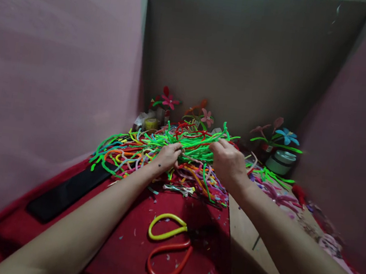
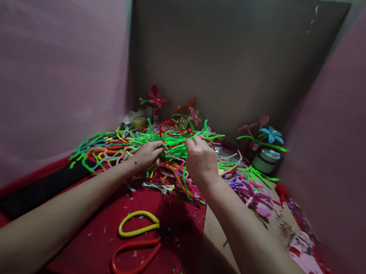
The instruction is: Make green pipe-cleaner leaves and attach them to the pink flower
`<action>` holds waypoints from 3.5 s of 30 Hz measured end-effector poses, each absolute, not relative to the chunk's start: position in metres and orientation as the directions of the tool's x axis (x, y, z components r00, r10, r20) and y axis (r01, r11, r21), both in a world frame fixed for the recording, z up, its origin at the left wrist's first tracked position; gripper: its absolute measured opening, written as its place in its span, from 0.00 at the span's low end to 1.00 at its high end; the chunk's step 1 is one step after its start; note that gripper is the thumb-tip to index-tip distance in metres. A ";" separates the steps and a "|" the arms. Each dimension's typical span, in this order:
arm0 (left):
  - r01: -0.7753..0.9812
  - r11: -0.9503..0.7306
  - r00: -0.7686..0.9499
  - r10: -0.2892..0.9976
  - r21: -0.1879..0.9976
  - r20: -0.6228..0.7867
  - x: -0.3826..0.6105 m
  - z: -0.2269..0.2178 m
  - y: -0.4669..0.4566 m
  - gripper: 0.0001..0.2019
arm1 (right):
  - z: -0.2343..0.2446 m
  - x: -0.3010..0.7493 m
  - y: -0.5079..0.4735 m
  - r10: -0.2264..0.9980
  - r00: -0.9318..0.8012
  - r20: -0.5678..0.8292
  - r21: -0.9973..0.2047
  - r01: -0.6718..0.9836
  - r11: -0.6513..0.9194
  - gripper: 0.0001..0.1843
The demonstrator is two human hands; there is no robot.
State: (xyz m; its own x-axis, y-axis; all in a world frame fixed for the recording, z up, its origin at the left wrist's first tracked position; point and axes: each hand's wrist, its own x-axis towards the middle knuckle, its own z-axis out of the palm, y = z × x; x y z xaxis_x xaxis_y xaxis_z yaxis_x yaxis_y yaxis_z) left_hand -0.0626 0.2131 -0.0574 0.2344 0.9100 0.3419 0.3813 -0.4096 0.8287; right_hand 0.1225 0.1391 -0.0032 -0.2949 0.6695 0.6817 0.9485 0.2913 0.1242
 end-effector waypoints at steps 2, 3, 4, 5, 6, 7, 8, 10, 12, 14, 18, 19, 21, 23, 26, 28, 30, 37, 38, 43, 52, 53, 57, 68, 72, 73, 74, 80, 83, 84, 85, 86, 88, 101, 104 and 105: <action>0.359 -0.374 0.223 0.924 0.855 0.310 -0.064 -0.058 0.215 0.05 | 0.009 0.127 0.131 0.597 -0.296 0.745 0.127 0.943 0.309 0.12; 0.341 -0.355 0.217 0.931 0.870 0.295 -0.063 -0.058 0.215 0.05 | 0.016 0.128 0.125 0.547 -0.283 0.788 0.116 0.940 0.320 0.12; 0.319 -0.336 0.211 0.937 0.886 0.279 -0.063 -0.057 0.214 0.04 | 0.022 0.129 0.120 0.481 -0.256 0.839 0.090 0.936 0.342 0.12; 0.290 -0.316 0.203 0.943 0.903 0.264 -0.062 -0.056 0.213 0.03 | 0.027 0.130 0.113 0.413 -0.234 0.880 0.066 0.922 0.381 0.11; 0.253 -0.296 0.195 0.948 0.921 0.251 -0.061 -0.054 0.212 0.03 | 0.031 0.129 0.107 0.344 -0.203 0.917 0.038 0.902 0.430 0.11; 0.210 -0.279 0.185 0.953 0.937 0.242 -0.061 -0.050 0.210 0.04 | 0.032 0.128 0.100 0.317 -0.166 0.934 -0.004 0.880 0.475 0.10; 0.159 -0.265 0.173 0.956 0.951 0.238 -0.061 -0.046 0.208 0.05 | 0.030 0.126 0.095 0.293 -0.153 0.944 -0.022 0.855 0.518 0.10; 0.046 -0.248 0.155 0.959 0.968 0.239 -0.064 -0.035 0.202 0.07 | 0.019 0.123 0.086 0.260 -0.148 0.954 -0.035 0.809 0.587 0.09; -0.055 -0.232 0.166 0.957 0.971 0.238 -0.068 -0.024 0.194 0.08 | 0.002 0.119 0.081 0.259 -0.161 0.952 -0.049 0.758 0.651 0.10; -0.119 -0.200 0.213 0.952 0.973 0.221 -0.073 -0.013 0.186 0.09 | -0.016 0.118 0.080 0.272 -0.206 0.940 -0.042 0.722 0.691 0.11; -0.192 -0.032 0.472 0.874 0.981 0.120 -0.073 -0.004 0.172 0.09 | -0.035 0.121 0.082 0.304 -0.254 0.918 -0.044 0.697 0.715 0.10; -0.181 0.010 0.540 0.837 0.983 0.091 -0.071 -0.004 0.169 0.09 | -0.037 0.122 0.082 0.318 -0.250 0.914 -0.059 0.696 0.716 0.10; -0.125 0.044 0.630 0.775 0.991 0.045 -0.064 -0.007 0.162 0.10 | -0.039 0.124 0.084 0.356 -0.228 0.906 -0.115 0.677 0.727 0.11; -0.079 0.042 0.678 0.735 0.996 0.023 -0.055 -0.010 0.154 0.11 | -0.041 0.126 0.086 0.384 -0.196 0.902 -0.184 0.628 0.756 0.11; -0.057 0.068 0.725 0.688 0.996 -0.005 -0.044 -0.013 0.141 0.10 | -0.047 0.128 0.091 0.429 -0.147 0.891 -0.284 0.557 0.780 0.11; -0.060 0.112 0.743 0.669 0.992 -0.030 -0.039 -0.015 0.136 0.09 | -0.051 0.128 0.095 0.461 -0.118 0.880 -0.339 0.524 0.781 0.11; -0.065 0.155 0.733 0.678 0.986 -0.059 -0.038 -0.015 0.134 0.08 | -0.053 0.128 0.100 0.497 -0.098 0.862 -0.395 0.483 0.781 0.11; -0.089 0.255 0.752 0.651 0.963 -0.103 -0.062 -0.001 0.143 0.04 | -0.057 0.129 0.124 0.846 0.077 0.527 -0.847 0.133 0.515 0.13; -0.089 0.249 0.753 0.650 0.964 -0.098 -0.067 0.004 0.141 0.03 | -0.058 0.129 0.126 0.894 0.088 0.440 -0.898 0.042 0.438 0.13; -0.156 0.060 0.707 0.704 0.986 0.069 -0.098 0.029 0.124 0.06 | -0.056 0.134 0.131 0.971 0.056 0.232 -0.913 -0.333 0.237 0.18; -0.273 0.068 0.595 0.796 0.960 0.113 -0.101 0.019 0.139 0.05 | -0.059 0.141 0.144 0.972 0.223 0.074 -0.880 -0.444 0.169 0.16; -0.250 0.080 0.591 0.802 0.965 0.087 -0.096 0.017 0.141 0.04 | -0.059 0.141 0.144 0.972 0.228 0.063 -0.878 -0.450 0.163 0.16; -0.152 0.088 0.550 0.835 0.984 0.011 -0.078 0.009 0.142 0.06 | -0.054 0.136 0.132 0.993 0.110 0.038 -0.884 -0.460 0.085 0.14; 0.212 -0.087 0.633 0.771 0.973 -0.069 -0.044 -0.006 0.126 0.08 | -0.049 0.110 0.098 0.977 -0.098 0.189 -0.934 -0.326 0.148 0.12; 0.198 -0.014 0.684 0.718 0.980 -0.128 -0.038 -0.016 0.124 0.10 | -0.056 0.115 0.101 0.988 -0.054 0.143 -0.920 -0.375 0.112 0.10; 0.186 0.009 0.684 0.716 0.983 -0.136 -0.037 -0.018 0.124 0.10 | -0.057 0.116 0.102 0.990 -0.049 0.129 -0.916 -0.387 0.101 0.08; 0.172 0.026 0.680 0.720 0.985 -0.138 -0.036 -0.019 0.123 0.10 | -0.058 0.117 0.101 0.991 -0.050 0.128 -0.911 -0.400 0.097 0.06; 0.167 0.008 0.633 0.766 0.986 -0.114 -0.030 -0.026 0.120 0.11 | -0.055 0.114 0.095 0.981 -0.042 0.187 -0.927 -0.337 0.162 0.08; 0.227 -0.055 0.657 0.745 0.972 -0.111 -0.030 -0.029 0.120 0.12 | -0.053 0.114 0.094 0.990 0.002 0.143 -0.914 -0.384 0.133 0.12; 0.242 -0.078 0.672 0.732 0.967 -0.109 -0.030 -0.029 0.119 0.12 | -0.052 0.114 0.095 0.991 0.011 0.130 -0.900 -0.418 0.123 0.13; 0.257 -0.103 0.684 0.722 0.961 -0.106 -0.030 -0.028 0.119 0.12 | -0.052 0.115 0.096 0.992 0.023 0.122 -0.885 -0.451 0.120 0.13; 0.275 -0.127 0.694 0.712 0.953 -0.105 -0.030 -0.028 0.118 0.12 | -0.051 0.117 0.098 0.993 0.041 0.115 -0.869 -0.481 0.120 0.12; 0.330 -0.192 0.703 0.703 0.924 -0.105 -0.029 -0.025 0.117 0.12 | -0.048 0.120 0.100 0.992 0.084 0.090 -0.836 -0.534 0.121 0.11; 0.519 -0.497 0.766 0.631 0.696 -0.120 -0.035 -0.018 0.117 0.14 | -0.036 0.144 0.114 0.939 0.341 0.043 -0.725 -0.636 0.264 0.08; 0.526 -0.557 0.777 0.622 0.642 -0.096 -0.035 -0.020 0.119 0.14 | -0.037 0.145 0.115 0.925 0.374 0.060 -0.726 -0.620 0.298 0.09; 0.527 -0.566 0.776 0.624 0.634 -0.088 -0.035 -0.019 0.120 0.14 | -0.038 0.145 0.115 0.922 0.379 0.076 -0.731 -0.608 0.310 0.09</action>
State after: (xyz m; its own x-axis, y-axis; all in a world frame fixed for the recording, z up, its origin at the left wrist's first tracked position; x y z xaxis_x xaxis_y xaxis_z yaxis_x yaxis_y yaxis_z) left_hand -0.0355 0.1198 -0.0195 0.7762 0.6243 -0.0882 0.5271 -0.5658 0.6341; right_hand 0.1450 0.1148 -0.0377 0.3792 0.9222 0.0761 -0.6077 0.3102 -0.7311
